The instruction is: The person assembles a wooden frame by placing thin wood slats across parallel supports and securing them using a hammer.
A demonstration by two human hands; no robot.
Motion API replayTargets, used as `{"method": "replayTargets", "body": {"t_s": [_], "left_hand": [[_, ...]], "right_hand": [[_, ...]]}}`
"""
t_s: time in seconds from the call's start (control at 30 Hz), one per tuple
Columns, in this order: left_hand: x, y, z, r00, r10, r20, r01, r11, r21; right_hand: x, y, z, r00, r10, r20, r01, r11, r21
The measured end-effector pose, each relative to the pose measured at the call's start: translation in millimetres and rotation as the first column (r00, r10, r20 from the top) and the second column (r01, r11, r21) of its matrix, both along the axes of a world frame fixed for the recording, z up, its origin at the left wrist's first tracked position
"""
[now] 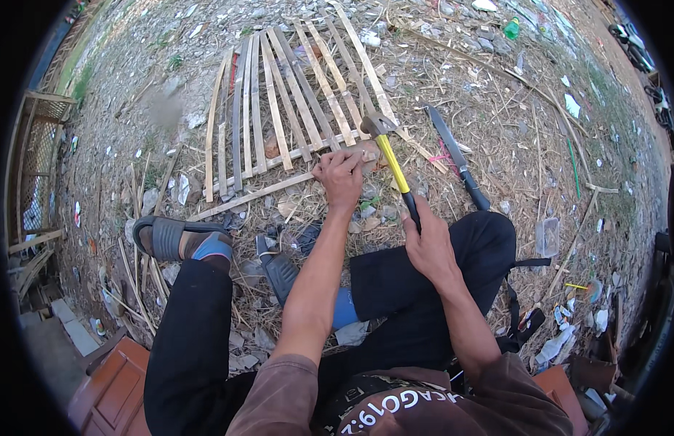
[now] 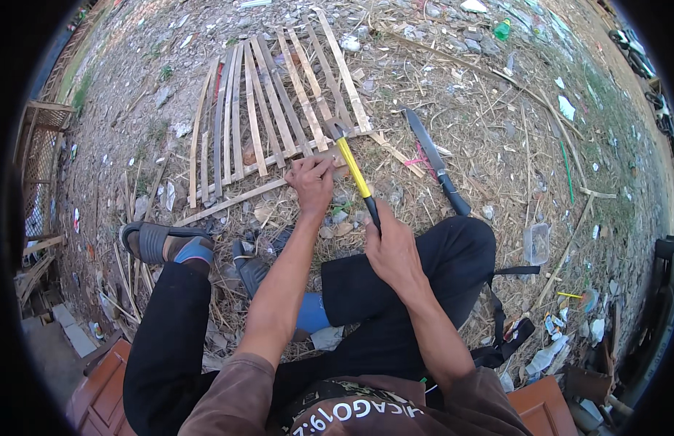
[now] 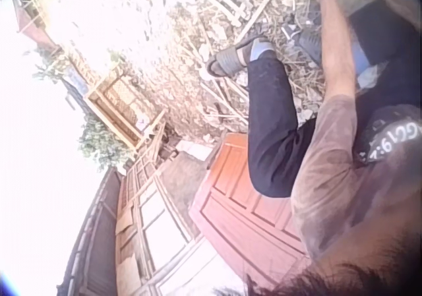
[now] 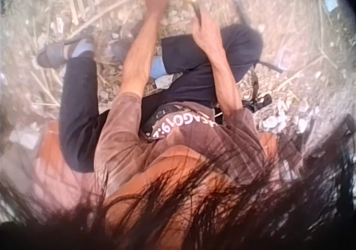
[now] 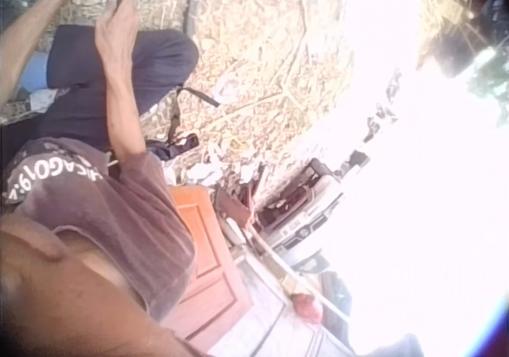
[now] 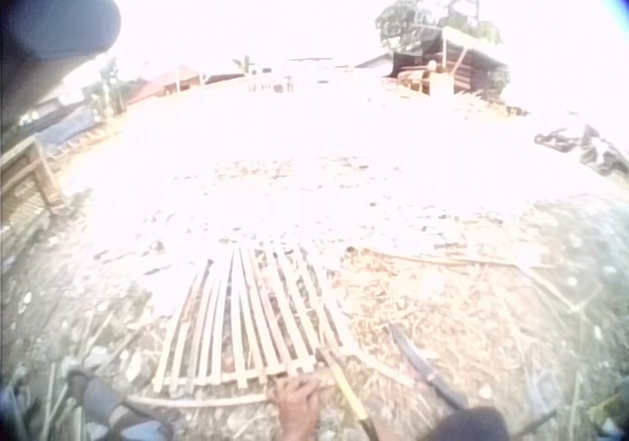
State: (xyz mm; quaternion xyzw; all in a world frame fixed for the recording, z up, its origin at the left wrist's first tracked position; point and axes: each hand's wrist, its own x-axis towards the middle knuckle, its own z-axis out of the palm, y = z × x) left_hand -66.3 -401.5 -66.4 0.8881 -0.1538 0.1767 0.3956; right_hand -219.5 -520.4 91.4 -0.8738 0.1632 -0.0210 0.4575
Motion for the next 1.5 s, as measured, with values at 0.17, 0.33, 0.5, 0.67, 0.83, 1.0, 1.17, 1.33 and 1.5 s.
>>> {"method": "replayTargets", "body": {"t_s": [0.17,0.33,0.5,0.67,0.83,1.0,1.17,1.33,1.5], "left_hand": [[3,-3,6,0.999,0.000,-0.036,0.000,1.000,-0.001],[-2,3,1,1.000,-0.004,0.011,0.003,0.999,0.040],[-1,1,-1,1.000,-0.019,0.017,0.018,0.999,0.033],[-5,6,-1,0.999,-0.003,0.037,0.002,1.000,0.030],[-6,2,-1,1.000,-0.025,0.015,0.024,1.000,0.020],[-2,2,0,0.999,0.011,0.042,-0.013,0.999,0.034],[0,4,1,0.999,0.018,0.045,-0.020,0.998,0.061],[-2,0,7,1.000,0.015,-0.021,-0.014,0.999,0.047],[-2,7,1,0.999,0.027,0.041,-0.031,0.994,0.101]], "right_hand": [[-3,-6,-13,0.999,0.037,-0.009,-0.038,0.997,-0.074],[2,-1,31,0.998,0.004,-0.060,-0.002,0.999,0.041],[-2,-8,-15,0.998,0.054,-0.028,-0.057,0.994,-0.089],[-1,-2,15,1.000,-0.005,0.007,0.005,1.000,0.007],[-2,-6,-13,0.998,0.021,-0.059,-0.023,0.999,-0.029],[-1,0,-12,0.995,0.063,0.081,-0.056,0.995,-0.078],[5,1,7,0.997,0.013,-0.078,-0.015,1.000,-0.023],[-4,-7,-20,0.999,0.041,-0.031,-0.043,0.996,-0.073],[4,4,19,0.999,-0.010,-0.054,0.011,1.000,0.021]]}}
